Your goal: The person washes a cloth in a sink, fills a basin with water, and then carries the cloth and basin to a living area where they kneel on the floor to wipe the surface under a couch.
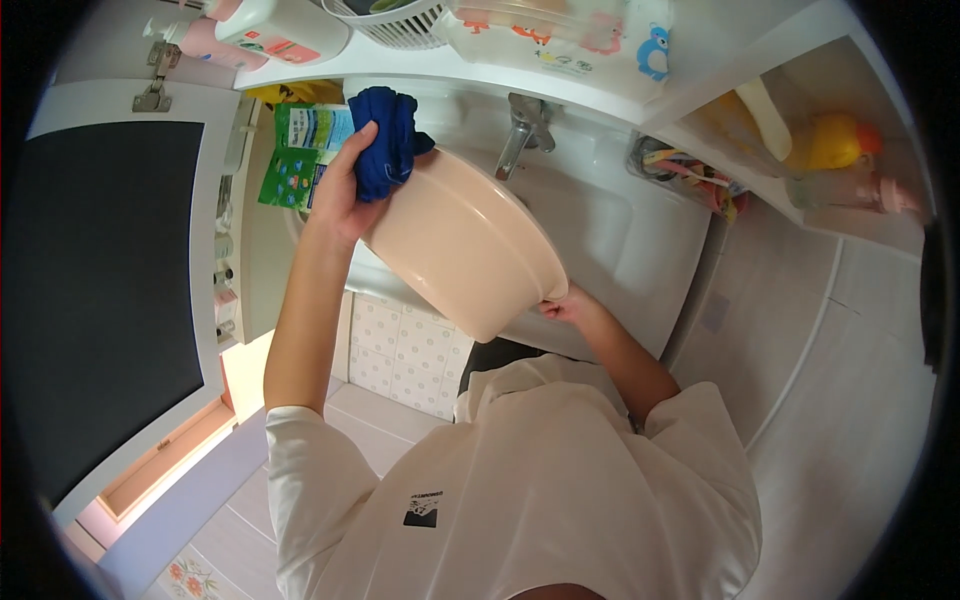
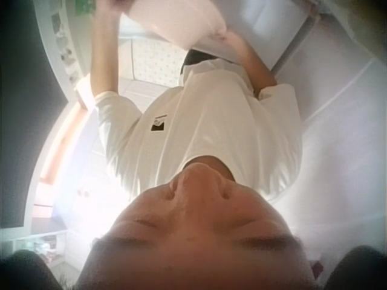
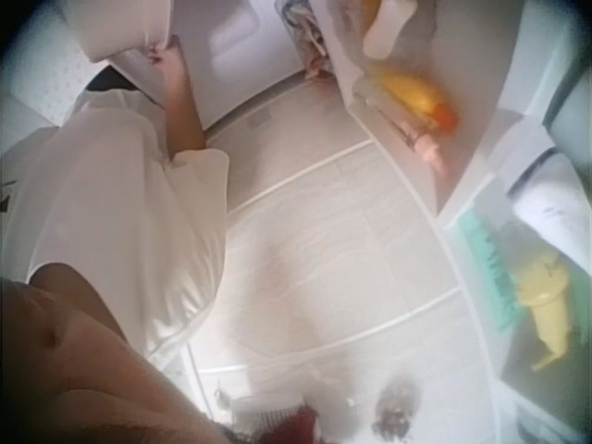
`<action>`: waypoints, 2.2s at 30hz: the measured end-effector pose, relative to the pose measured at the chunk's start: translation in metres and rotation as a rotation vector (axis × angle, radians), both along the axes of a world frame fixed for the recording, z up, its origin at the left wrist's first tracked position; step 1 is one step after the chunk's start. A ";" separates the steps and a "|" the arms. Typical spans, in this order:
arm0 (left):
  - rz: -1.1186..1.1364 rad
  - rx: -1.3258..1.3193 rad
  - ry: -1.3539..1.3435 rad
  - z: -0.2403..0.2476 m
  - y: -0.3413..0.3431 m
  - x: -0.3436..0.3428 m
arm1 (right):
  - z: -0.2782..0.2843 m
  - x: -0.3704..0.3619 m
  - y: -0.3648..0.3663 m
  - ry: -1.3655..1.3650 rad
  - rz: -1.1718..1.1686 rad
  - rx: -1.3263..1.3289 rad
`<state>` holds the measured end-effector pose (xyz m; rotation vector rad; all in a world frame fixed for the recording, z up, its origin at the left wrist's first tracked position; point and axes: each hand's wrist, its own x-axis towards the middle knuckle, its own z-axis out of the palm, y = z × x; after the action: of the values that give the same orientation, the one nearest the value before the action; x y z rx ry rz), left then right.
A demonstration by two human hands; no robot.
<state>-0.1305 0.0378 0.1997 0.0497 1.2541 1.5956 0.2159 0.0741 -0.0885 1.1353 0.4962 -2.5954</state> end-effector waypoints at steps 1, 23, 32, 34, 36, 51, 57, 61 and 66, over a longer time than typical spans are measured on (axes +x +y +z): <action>-0.001 0.000 0.000 0.000 0.000 0.000 | 0.001 -0.001 -0.002 0.000 0.003 -0.052; 0.288 -0.087 0.040 -0.048 -0.148 0.005 | 0.068 -0.011 0.033 -0.258 -0.062 1.370; 0.275 -0.120 0.068 -0.080 -0.155 0.021 | 0.101 -0.026 0.038 -0.231 -0.094 1.621; 0.307 -0.127 0.077 -0.085 -0.150 0.024 | 0.096 -0.027 0.042 -0.233 -0.104 1.647; 0.338 -0.136 0.042 -0.094 -0.150 0.021 | 0.092 -0.028 0.045 -0.232 -0.117 1.672; 0.310 -0.104 0.043 -0.122 -0.155 0.011 | 0.090 -0.034 0.046 -0.212 -0.232 1.603; 0.292 -0.167 0.192 -0.107 -0.164 0.005 | 0.085 -0.034 0.045 -0.190 -0.306 1.391; 0.307 -0.027 0.119 -0.100 -0.164 0.008 | 0.090 -0.037 0.041 -0.205 -0.295 1.345; 0.293 0.077 0.018 -0.097 -0.159 0.017 | 0.074 -0.034 0.034 -0.257 -0.349 1.246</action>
<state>-0.1136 -0.1213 0.1030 -0.0743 1.2562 1.8987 0.1814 0.1084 -0.0144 1.9536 2.1541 -2.1888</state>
